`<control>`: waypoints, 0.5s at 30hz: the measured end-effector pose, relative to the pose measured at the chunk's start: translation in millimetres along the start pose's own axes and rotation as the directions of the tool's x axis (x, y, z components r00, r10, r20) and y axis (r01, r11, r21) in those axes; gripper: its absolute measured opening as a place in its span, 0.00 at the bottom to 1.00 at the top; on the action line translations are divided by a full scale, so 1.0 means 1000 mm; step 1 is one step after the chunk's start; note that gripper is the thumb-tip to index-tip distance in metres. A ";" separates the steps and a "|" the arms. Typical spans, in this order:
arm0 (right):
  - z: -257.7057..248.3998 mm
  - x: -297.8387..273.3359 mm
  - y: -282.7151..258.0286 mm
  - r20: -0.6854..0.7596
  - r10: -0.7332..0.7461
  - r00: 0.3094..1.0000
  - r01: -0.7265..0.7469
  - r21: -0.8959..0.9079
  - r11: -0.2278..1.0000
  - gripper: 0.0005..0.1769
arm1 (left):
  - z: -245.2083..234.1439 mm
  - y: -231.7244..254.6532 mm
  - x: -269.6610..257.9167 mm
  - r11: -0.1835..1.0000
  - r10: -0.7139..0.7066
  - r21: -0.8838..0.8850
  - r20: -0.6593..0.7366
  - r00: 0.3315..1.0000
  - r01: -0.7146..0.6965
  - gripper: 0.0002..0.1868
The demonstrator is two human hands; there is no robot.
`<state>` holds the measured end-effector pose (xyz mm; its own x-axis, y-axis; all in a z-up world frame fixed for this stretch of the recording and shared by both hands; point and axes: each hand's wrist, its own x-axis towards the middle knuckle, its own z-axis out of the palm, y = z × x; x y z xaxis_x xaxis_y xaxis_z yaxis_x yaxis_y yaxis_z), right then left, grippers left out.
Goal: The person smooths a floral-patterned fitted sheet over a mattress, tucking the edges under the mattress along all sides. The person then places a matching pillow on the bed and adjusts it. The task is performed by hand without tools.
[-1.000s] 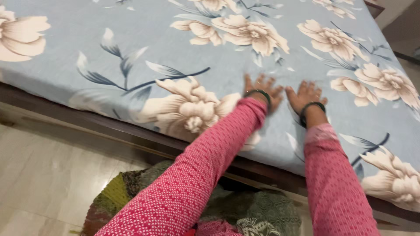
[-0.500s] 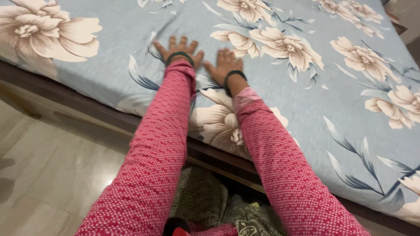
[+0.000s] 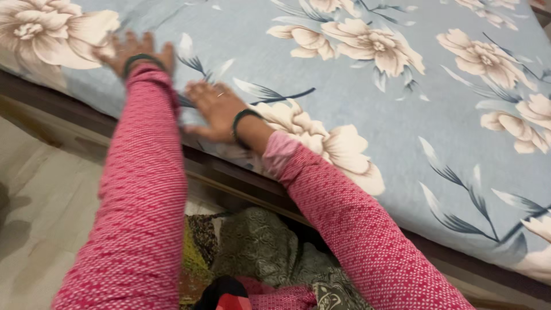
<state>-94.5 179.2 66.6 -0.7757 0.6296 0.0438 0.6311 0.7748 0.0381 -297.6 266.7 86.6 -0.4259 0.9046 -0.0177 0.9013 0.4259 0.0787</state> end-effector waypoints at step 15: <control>-0.037 -0.306 0.191 -0.173 0.480 0.860 -0.443 0.214 0.870 0.45 | -0.005 0.234 -0.163 0.814 0.506 -0.279 -0.090 0.858 -0.509 0.52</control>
<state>263.5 132.9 97.1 -0.3622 0.9037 0.2283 0.8909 0.4076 -0.2002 -17.2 218.8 112.8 0.0831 0.9900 0.1139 0.9288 -0.1184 0.3513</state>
